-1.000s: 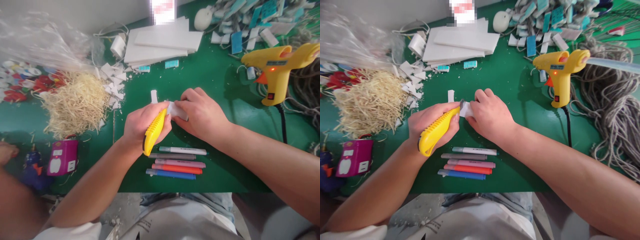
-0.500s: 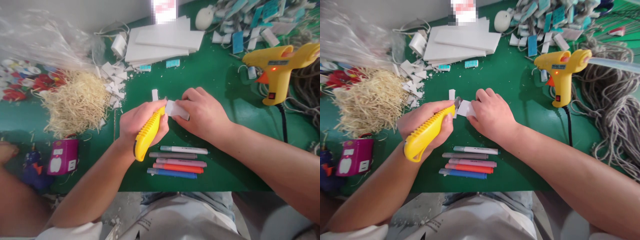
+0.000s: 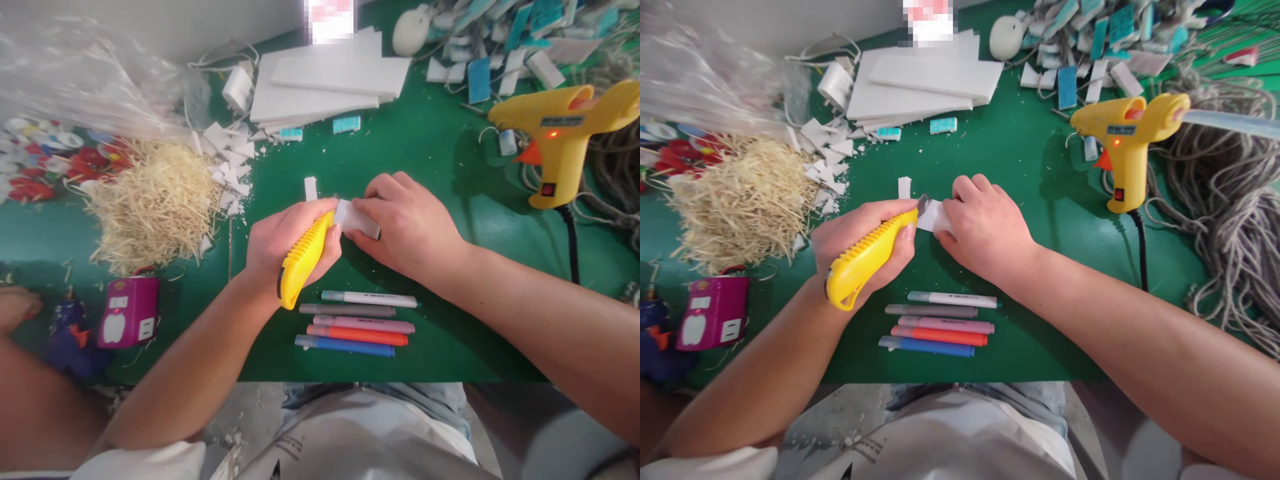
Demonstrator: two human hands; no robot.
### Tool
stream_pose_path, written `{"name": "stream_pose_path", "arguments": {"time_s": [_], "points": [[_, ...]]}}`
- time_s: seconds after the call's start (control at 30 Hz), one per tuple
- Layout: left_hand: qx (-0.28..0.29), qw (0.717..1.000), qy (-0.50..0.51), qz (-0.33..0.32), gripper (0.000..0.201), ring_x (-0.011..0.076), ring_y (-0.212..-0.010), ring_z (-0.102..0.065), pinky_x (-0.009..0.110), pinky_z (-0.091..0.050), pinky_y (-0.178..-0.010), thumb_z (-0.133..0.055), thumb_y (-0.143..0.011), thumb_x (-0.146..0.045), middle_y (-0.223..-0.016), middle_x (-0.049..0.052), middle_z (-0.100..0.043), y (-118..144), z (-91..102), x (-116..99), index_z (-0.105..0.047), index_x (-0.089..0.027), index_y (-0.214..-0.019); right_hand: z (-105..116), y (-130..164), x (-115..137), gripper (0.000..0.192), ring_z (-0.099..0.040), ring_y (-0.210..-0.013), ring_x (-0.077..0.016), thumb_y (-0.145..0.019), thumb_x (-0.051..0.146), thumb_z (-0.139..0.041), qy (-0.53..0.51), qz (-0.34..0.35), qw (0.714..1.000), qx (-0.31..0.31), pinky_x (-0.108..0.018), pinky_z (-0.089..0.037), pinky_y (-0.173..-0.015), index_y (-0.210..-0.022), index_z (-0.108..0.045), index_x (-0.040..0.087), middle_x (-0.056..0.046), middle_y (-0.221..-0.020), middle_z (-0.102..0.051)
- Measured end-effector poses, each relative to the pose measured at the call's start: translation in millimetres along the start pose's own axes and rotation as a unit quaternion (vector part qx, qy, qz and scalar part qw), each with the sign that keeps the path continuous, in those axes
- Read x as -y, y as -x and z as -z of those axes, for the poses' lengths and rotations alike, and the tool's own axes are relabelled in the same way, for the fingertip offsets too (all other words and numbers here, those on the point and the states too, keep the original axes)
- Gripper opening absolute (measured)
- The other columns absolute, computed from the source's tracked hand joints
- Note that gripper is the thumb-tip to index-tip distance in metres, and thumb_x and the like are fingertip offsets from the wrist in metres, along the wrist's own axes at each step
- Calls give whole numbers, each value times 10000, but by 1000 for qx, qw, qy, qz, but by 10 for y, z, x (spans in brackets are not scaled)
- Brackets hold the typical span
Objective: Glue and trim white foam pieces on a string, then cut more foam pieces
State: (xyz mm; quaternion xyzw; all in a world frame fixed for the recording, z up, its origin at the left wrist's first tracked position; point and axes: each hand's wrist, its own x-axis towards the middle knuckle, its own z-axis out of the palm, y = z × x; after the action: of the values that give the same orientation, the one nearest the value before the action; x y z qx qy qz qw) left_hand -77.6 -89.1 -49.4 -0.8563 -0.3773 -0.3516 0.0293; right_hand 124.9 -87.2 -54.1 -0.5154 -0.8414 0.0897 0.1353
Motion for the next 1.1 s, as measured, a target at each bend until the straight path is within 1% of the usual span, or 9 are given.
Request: {"name": "stream_pose_path", "arguments": {"time_s": [0.13, 0.3, 0.43, 0.5, 0.6, 0.7, 0.8, 0.93, 1.1], "points": [[3, 1000, 1, -8, 169, 169, -733, -784, 236, -659, -727, -615, -950, -218, -961, 11, -830, -10, 4, -15, -743, -216, -1060, 2, 0, -6, 265, -493, -911, -287, -938, 295, -597, 1, 4, 1000, 2, -430, -440, -743, -1032, -771, 119, -180, -1049, -660], [6, 1000, 8, -18, 163, 176, -789, -797, 224, -656, -772, -625, -941, -200, -977, 29, -829, -14, 1, 3, -740, -194, -1057, 22, -12, 17, 281, -494, -912, -287, -942, 283, -584, 7, -4, 1000, 14, -428, -441, -743, -1045, -772, 102, -189, -1057, -662], [14, 1000, 14, -18, 177, 171, -766, -786, 227, -648, -744, -624, -924, -212, -960, 15, -825, -6, -23, 23, -739, -207, -1058, 16, -19, 20, 279, -504, -928, -291, -941, 291, -594, 8, -4, 1000, 15, -426, -440, -750, -1047, -770, 102, -183, -1056, -661], [9, 999, 31, -3, 163, 164, -750, -776, 220, -638, -738, -647, -909, -219, -935, 11, -820, -2, -41, 22, -739, -206, -1043, 11, -20, 17, 279, -509, -931, -291, -941, 302, -604, 9, -3, 1000, 15, -423, -439, -749, -1046, -770, 104, -177, -1049, -660], [5, 995, 80, 55, 156, 151, -743, -759, 213, -621, -733, -731, -889, -271, -910, 1, -808, -3, -64, 15, -731, -217, -1035, 17, -24, 24, 276, -515, -937, -294, -940, 299, -612, 13, -7, 1000, 16, -423, -440, -745, -1048, -772, 102, -176, -1044, -661], [19, 988, 114, 99, 178, 150, -801, -759, 225, -623, -780, -788, -890, -305, -961, -5, -804, -17, -76, 13, -722, -240, -1041, 34, -31, 44, 290, -525, -955, -301, -943, 298, -620, 16, -20, 999, 31, -429, -451, -757, -1069, -774, 87, -183, -1051, -667], [12, 989, 106, 104, 121, 155, -856, -767, 242, -630, -832, -768, -908, -267, -985, -2, -806, -31, -91, 21, -729, -247, -1021, 35, -33, 54, 294, -530, -971, -305, -954, 293, -603, 14, -23, 999, 34, -433, -457, -768, -1069, -775, 84, -186, -1062, -671], [14, 991, 82, 100, 182, 160, -832, -776, 232, -630, -830, -703, -911, -226, -999, 16, -818, -30, -110, 29, -740, -219, -1089, 19, -23, 50, 272, -524, -955, -299, -946, 285, -608, 14, -10, 1000, 11, -431, -457, -758, -1046, -776, 97, -178, -1047, -668], [23, 991, 80, 105, 148, 146, -827, -778, 202, -623, -803, -677, -940, -229, -994, -3, -823, -42, -103, 13, -752, -231, -1067, 45, -30, 79, 270, -544, -1012, -315, -953, 277, -616, 15, -34, 998, 42, -433, -485, -793, -1047, -777, 82, -185, -1076, -668]]}}
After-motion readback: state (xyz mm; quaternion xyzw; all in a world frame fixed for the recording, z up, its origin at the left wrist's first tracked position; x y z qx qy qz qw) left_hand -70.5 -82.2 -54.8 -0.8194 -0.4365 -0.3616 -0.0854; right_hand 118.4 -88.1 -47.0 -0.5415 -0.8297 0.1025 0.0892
